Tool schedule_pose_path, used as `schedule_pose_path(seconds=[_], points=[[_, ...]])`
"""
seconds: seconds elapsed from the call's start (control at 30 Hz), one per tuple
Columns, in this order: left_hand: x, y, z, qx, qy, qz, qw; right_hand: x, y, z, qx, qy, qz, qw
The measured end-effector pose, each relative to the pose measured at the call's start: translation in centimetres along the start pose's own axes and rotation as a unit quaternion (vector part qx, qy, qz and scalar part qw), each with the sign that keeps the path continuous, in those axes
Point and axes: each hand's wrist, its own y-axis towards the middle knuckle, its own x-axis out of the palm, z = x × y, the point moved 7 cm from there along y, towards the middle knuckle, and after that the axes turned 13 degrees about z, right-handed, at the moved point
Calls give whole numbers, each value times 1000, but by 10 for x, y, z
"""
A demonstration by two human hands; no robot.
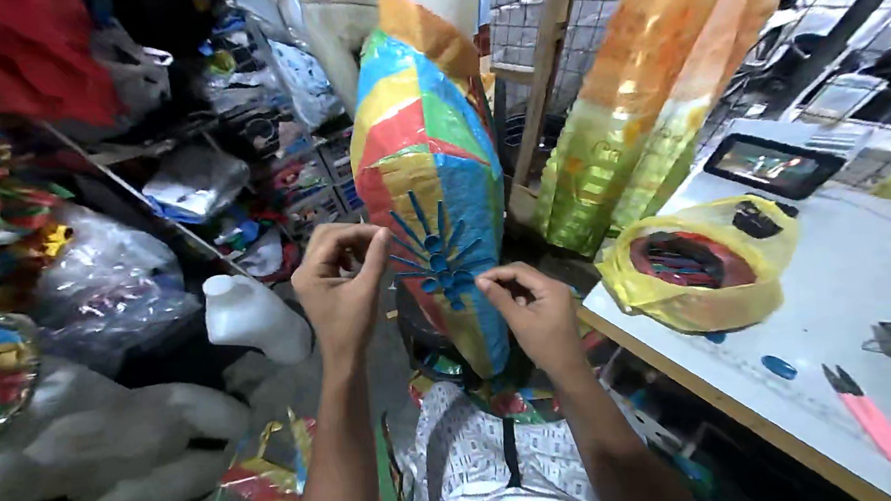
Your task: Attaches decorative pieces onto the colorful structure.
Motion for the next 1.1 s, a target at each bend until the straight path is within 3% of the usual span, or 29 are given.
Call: schedule_pose_path(seconds=[0.27,0.4,0.5,0.63,0.8,1.1], points=[[33,-70,-13,-187,-109,7,976,2,10,-11,-46,20,34,998],[36,-74,-15,-213,-116,64,968,11,7,-10,-34,34,30,998],[28,-61,-12,-160,-86,75,980,13,8,-9,-36,36,40,998],[12,-2,-9,3,27,53,998,-1,10,3,-19,4,76,997],[27,46,-18,2,37,27,999,-13,-2,25,20,-25,76,997],[40,58,-23,24,94,-2,995,-22,-9,39,33,-38,79,996]])
